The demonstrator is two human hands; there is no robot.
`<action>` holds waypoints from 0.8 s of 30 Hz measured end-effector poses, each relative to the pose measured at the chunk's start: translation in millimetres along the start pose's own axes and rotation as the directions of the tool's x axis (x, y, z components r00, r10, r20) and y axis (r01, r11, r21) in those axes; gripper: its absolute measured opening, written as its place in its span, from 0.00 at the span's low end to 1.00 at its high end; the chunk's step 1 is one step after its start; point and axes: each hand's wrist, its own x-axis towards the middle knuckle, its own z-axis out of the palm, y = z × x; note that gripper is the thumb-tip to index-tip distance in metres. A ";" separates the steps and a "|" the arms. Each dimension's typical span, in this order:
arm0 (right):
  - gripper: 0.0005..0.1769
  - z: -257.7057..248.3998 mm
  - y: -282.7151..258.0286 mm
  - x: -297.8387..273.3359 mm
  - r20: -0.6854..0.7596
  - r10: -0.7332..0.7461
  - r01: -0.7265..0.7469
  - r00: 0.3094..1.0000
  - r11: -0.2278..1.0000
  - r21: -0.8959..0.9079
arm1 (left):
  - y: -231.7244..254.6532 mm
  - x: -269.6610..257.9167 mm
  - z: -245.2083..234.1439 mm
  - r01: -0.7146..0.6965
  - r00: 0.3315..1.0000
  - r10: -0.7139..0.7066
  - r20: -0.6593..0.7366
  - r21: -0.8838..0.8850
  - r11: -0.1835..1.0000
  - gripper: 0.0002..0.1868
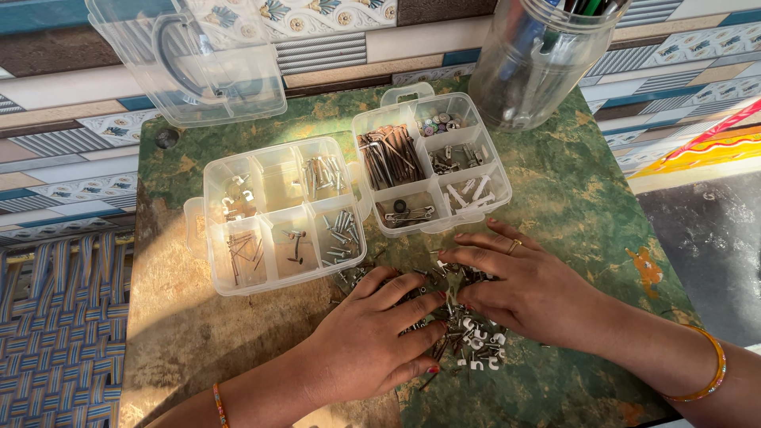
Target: The person sorts a mixed pile of screws, nails, and plastic wall anchors on a table and places them into compartments of two clear plastic organizers. The hands repeatedly pick up items, separate them by type, and deposit them into the appropriate sections of the containers.
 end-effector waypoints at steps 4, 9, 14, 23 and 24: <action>0.12 5.1 -5.5 2.8 -0.020 -0.045 0.043 0.999 0.997 -0.070 | 0.1 1.0 -0.9 0.000 1.000 0.000 -0.005 -0.008 1.000 0.21; 0.14 6.3 -7.1 -1.2 -0.103 -0.126 0.129 0.987 0.991 0.023 | 0.1 0.2 -1.6 -0.034 0.997 0.034 -0.068 -0.001 0.999 0.18; 0.16 8.9 -5.1 0.3 -0.112 -0.176 0.185 0.978 0.980 0.070 | -1.4 0.8 -5.2 -0.068 0.988 0.067 -0.142 -0.004 0.998 0.16; 0.12 10.7 -6.4 1.6 -0.080 -0.094 0.109 0.992 0.974 0.200 | 0.6 1.6 -5.3 -0.063 0.976 0.060 -0.211 -0.006 0.998 0.15; 0.12 10.7 -7.0 1.7 -0.091 -0.096 0.112 0.991 0.975 0.194 | 0.7 1.7 -5.1 -0.061 0.975 0.058 -0.213 -0.006 0.998 0.14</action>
